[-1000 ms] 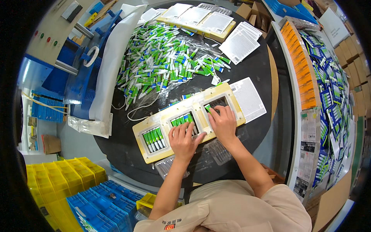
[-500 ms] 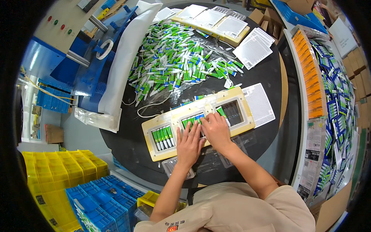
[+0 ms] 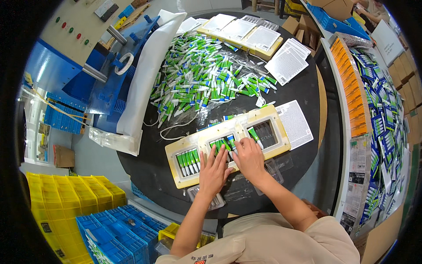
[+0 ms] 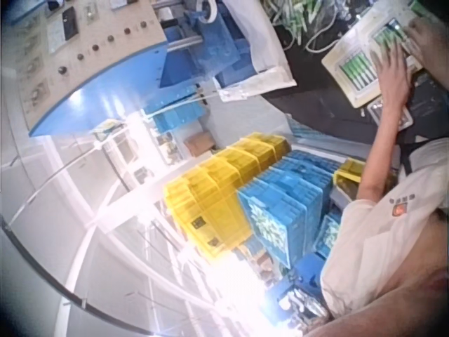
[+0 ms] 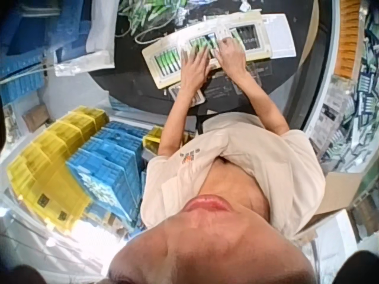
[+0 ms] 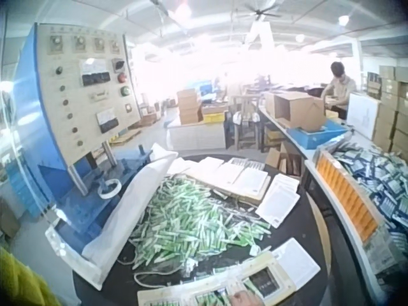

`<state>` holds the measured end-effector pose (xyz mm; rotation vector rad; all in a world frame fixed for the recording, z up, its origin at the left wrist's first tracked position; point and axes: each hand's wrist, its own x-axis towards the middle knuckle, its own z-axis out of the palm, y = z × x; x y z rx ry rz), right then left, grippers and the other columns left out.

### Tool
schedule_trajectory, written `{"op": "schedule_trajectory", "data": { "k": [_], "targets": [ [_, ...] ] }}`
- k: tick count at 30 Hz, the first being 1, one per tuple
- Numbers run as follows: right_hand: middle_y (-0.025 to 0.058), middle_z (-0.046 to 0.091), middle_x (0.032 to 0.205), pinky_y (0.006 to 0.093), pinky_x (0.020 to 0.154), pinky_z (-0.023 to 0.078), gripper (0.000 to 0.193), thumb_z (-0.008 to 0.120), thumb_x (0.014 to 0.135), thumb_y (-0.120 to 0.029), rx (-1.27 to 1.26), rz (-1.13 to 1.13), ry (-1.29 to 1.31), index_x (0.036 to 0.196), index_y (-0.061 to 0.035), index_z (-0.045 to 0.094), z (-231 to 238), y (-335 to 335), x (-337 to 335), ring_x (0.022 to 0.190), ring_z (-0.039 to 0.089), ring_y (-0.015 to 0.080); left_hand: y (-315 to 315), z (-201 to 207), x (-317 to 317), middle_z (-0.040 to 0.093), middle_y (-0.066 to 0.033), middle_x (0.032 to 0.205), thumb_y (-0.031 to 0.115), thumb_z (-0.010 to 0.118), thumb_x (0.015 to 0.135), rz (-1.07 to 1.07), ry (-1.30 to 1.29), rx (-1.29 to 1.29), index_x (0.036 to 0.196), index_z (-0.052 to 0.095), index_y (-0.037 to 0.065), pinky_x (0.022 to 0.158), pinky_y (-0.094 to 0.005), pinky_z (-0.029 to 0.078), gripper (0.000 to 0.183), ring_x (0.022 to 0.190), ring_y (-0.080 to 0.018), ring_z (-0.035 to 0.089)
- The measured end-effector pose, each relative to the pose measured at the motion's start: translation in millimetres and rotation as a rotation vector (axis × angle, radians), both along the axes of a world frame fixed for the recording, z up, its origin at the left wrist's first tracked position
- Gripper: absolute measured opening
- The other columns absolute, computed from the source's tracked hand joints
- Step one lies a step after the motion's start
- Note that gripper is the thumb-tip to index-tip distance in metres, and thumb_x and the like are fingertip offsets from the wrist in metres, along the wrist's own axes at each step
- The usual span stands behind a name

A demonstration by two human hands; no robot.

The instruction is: The person places green cylindrical batteries into a wooden jig with three compartments, then covers the filled jig with white paper sheets. The person repeats this process multiple times, handling batteries and paper sheets by hand.

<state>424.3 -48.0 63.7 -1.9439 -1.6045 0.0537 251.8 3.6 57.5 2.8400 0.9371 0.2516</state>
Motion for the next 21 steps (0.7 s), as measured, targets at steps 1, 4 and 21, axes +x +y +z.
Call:
{"op": "schedule_trajectory", "data": {
  "k": [1,4,21],
  "targets": [
    [0.0108,0.058,0.101,0.0414,0.081,0.047,0.039,0.077,0.079,-0.014,-0.017,-0.028,-0.015,0.113,-0.0027,0.065,0.9,-0.5,-3.8,0.098,0.058,0.0294,-0.2,0.3,-0.6,0.039,-0.0034,0.161,0.046,0.061,0.096,0.006,-0.027,0.002,0.151,0.047,0.009,0.122,-0.0600,0.020,0.067,0.151,-0.0293,0.031],
    [0.0109,0.057,0.099,0.0399,0.080,0.047,0.039,0.077,0.076,-0.014,-0.015,-0.097,-0.078,0.111,-0.0025,0.063,1.9,2.5,-12.2,0.098,0.057,0.0288,0.2,0.1,-0.2,0.039,-0.0035,0.161,0.046,0.061,0.097,0.004,-0.048,-0.029,0.152,0.045,0.010,0.122,-0.0588,0.021,0.068,0.151,-0.0288,0.030],
    [0.0128,0.063,0.102,0.0371,0.074,0.056,0.034,0.065,0.083,0.000,0.139,-0.073,-0.009,0.117,0.0015,0.068,-1.6,-13.0,4.6,0.092,0.066,0.0303,6.5,-10.7,0.5,0.037,-0.0061,0.162,0.040,0.060,0.099,-0.075,-0.054,-0.031,0.155,0.040,0.009,0.123,-0.0542,0.022,0.067,0.151,-0.0293,0.032]
  ]
}}
